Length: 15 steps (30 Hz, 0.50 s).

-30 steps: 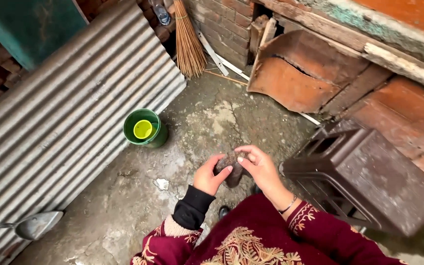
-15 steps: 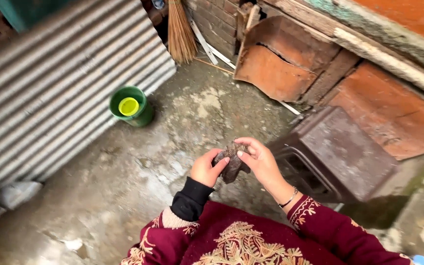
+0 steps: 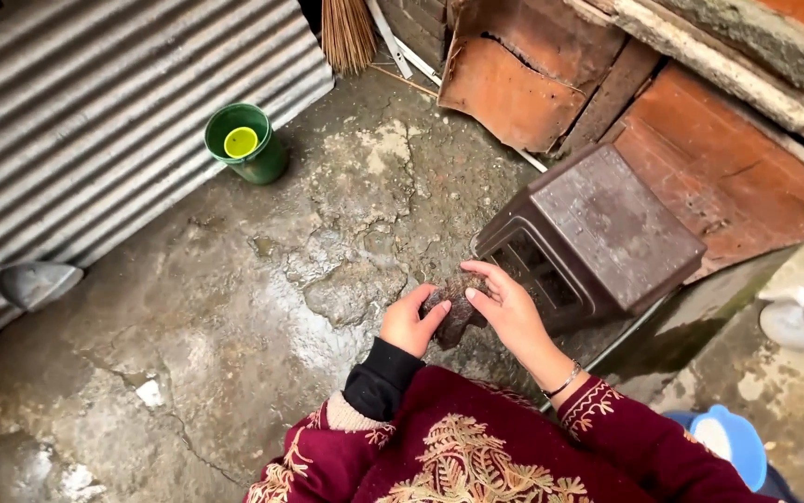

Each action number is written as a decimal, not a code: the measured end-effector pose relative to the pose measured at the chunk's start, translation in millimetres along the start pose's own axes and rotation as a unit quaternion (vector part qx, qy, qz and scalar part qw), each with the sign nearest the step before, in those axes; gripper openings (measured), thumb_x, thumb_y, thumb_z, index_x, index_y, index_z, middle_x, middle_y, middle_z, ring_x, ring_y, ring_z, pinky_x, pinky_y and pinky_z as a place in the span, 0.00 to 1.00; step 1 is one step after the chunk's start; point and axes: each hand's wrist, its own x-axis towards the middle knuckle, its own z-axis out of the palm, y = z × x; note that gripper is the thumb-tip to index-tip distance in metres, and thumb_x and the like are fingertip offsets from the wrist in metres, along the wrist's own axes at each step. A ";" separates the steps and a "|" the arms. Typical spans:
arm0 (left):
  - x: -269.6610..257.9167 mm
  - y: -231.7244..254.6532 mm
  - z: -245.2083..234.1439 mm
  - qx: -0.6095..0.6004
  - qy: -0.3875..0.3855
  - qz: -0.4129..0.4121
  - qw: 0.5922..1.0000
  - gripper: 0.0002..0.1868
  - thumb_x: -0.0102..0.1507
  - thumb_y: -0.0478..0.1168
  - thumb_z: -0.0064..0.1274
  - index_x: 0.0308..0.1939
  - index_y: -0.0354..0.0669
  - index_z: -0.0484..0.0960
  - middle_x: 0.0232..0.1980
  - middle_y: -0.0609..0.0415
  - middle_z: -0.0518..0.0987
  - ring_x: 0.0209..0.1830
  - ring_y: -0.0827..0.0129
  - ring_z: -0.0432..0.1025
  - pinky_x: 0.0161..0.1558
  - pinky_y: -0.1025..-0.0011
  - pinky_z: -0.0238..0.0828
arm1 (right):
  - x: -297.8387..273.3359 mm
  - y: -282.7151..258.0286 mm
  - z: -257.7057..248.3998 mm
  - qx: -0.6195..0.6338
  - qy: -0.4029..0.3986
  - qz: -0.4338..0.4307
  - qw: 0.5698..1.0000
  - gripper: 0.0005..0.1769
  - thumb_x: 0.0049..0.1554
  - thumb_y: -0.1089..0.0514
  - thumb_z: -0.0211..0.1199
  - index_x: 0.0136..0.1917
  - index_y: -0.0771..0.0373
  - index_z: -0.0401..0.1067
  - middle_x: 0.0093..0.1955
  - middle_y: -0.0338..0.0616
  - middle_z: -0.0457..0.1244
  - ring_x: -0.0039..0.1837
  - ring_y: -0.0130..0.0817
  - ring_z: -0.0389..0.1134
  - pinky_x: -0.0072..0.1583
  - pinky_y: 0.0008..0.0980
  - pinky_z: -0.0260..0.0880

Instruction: Cleaning window panes by wiping them with a cloth, then washing and wringing the cloth in a bowl of water.

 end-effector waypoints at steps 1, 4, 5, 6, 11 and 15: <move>-5.0 2.2 -1.7 0.005 -0.002 0.003 1.000 0.19 0.66 0.56 0.54 0.56 0.56 0.82 0.50 0.46 0.84 0.57 0.47 0.76 0.57 0.54 0.74 | -4.7 0.5 2.9 0.005 0.004 -0.002 1.000 0.22 0.60 0.63 0.61 0.68 0.57 0.72 0.62 0.50 0.69 0.63 0.31 0.69 0.67 0.39 0.68; -21.9 5.5 2.7 0.013 -0.010 0.011 1.000 0.18 0.67 0.55 0.53 0.56 0.53 0.82 0.51 0.43 0.84 0.57 0.44 0.75 0.57 0.52 0.74 | -22.5 3.3 5.8 0.005 0.010 -0.008 1.000 0.22 0.61 0.62 0.60 0.68 0.57 0.72 0.64 0.50 0.68 0.66 0.30 0.66 0.68 0.40 0.67; -26.0 4.7 3.9 0.018 -0.015 0.016 1.000 0.18 0.67 0.55 0.53 0.56 0.54 0.82 0.51 0.43 0.84 0.58 0.45 0.75 0.57 0.52 0.73 | -27.4 4.2 6.9 -0.005 0.017 0.000 1.000 0.22 0.61 0.60 0.60 0.69 0.56 0.71 0.67 0.52 0.66 0.71 0.38 0.62 0.71 0.44 0.62; -27.8 4.0 2.9 0.024 -0.018 0.023 0.999 0.18 0.67 0.55 0.53 0.56 0.54 0.82 0.51 0.43 0.84 0.58 0.45 0.75 0.58 0.52 0.73 | -30.0 4.5 9.2 -0.014 0.025 0.006 1.000 0.23 0.61 0.59 0.60 0.70 0.54 0.71 0.70 0.53 0.64 0.76 0.45 0.58 0.74 0.48 0.57; -53.7 -4.4 -8.0 0.041 -0.025 0.016 0.999 0.18 0.67 0.54 0.53 0.56 0.52 0.82 0.49 0.44 0.84 0.56 0.44 0.76 0.57 0.53 0.74 | -63.1 -4.3 23.8 -0.012 0.030 0.019 0.999 0.23 0.62 0.56 0.60 0.71 0.53 0.69 0.75 0.60 0.58 0.78 0.63 0.50 0.76 0.55 0.50; -74.3 -0.5 -1.5 0.046 -0.043 0.001 0.998 0.16 0.68 0.55 0.52 0.53 0.55 0.82 0.48 0.45 0.84 0.55 0.44 0.76 0.55 0.53 0.74 | -83.9 6.9 27.6 -0.012 0.049 0.034 0.998 0.23 0.62 0.56 0.58 0.71 0.53 0.69 0.75 0.59 0.58 0.78 0.62 0.49 0.76 0.54 0.49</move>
